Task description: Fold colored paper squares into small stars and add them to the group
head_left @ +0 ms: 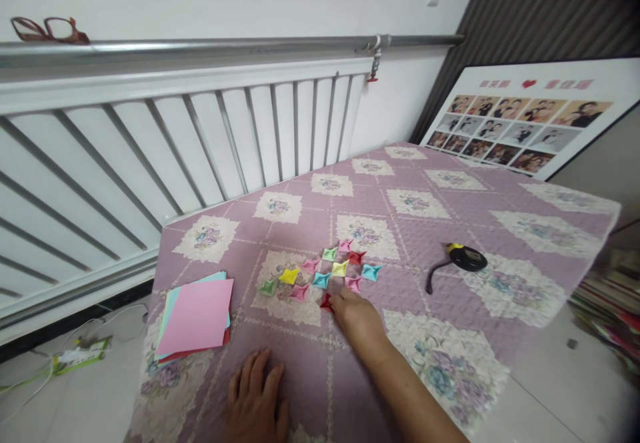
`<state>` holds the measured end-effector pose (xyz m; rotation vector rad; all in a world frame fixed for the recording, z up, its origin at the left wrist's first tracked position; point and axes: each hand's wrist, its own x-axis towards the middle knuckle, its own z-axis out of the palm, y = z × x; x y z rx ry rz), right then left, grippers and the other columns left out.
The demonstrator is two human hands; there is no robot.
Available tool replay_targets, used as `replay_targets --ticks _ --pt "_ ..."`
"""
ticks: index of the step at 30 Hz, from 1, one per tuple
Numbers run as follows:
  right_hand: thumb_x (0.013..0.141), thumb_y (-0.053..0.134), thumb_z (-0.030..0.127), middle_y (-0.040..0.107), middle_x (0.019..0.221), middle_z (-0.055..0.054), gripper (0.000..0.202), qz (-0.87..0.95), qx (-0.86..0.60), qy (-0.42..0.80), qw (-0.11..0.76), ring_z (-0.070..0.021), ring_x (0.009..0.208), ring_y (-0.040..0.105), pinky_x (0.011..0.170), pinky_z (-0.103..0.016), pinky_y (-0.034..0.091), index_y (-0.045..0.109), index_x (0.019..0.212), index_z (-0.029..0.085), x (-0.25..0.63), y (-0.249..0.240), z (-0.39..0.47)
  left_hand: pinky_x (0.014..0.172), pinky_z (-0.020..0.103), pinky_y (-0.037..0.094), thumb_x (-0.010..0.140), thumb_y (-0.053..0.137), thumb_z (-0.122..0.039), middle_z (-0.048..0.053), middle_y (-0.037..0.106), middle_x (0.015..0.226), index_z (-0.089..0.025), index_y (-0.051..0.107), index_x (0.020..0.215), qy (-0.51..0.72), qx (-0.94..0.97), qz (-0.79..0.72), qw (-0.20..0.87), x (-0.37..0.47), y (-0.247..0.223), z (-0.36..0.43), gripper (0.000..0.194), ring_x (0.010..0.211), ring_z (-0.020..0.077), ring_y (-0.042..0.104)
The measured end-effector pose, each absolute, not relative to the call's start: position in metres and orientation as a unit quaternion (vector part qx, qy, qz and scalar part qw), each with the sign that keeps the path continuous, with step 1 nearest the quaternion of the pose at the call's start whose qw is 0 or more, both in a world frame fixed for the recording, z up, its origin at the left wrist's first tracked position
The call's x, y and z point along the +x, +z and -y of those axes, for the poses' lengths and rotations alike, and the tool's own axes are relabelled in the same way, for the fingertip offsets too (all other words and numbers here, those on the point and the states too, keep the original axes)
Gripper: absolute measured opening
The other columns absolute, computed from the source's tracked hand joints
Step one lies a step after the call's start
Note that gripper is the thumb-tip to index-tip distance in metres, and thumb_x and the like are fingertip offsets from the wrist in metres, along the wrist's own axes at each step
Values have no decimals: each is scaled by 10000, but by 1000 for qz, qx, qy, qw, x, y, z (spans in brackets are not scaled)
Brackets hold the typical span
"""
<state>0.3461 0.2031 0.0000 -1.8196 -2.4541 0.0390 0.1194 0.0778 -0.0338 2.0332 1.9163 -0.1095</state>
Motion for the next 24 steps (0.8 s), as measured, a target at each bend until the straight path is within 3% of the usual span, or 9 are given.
replay_targets --ticks 3,8,11,24 --pt "878 474 158 641 917 -80 191 807 -590 7 36 -194 797 564 671 -273 368 656 880 216 348 8 -209 1103 501 172 807 495 -269 44 345 1490 -285 540 1300 -29 713 -677 182 119 -32 -78 495 1377 285 256" --pt "906 484 219 591 1132 -101 199 817 -575 -10 49 -265 1070 472 825 -351 337 645 1021 242 347 19 -216 1107 490 161 816 495 -303 39 359 1482 -286 553 1289 -8 703 -685 192 119 -34 -77 478 1375 274 263" --pt "908 505 257 545 1242 -91 171 826 -560 -12 56 -280 1194 387 873 -382 314 665 969 264 347 19 -219 1103 495 168 820 494 -306 37 363 1480 -291 555 1286 1 706 -681 193 117 -38 -77 471 1374 276 264" --pt "878 477 178 468 1379 -110 232 807 -590 25 20 -294 1330 273 964 -472 270 705 889 221 337 13 -229 1093 500 177 818 506 -320 45 373 1473 -286 572 1266 7 708 -679 194 118 -34 -77 454 1365 288 271"
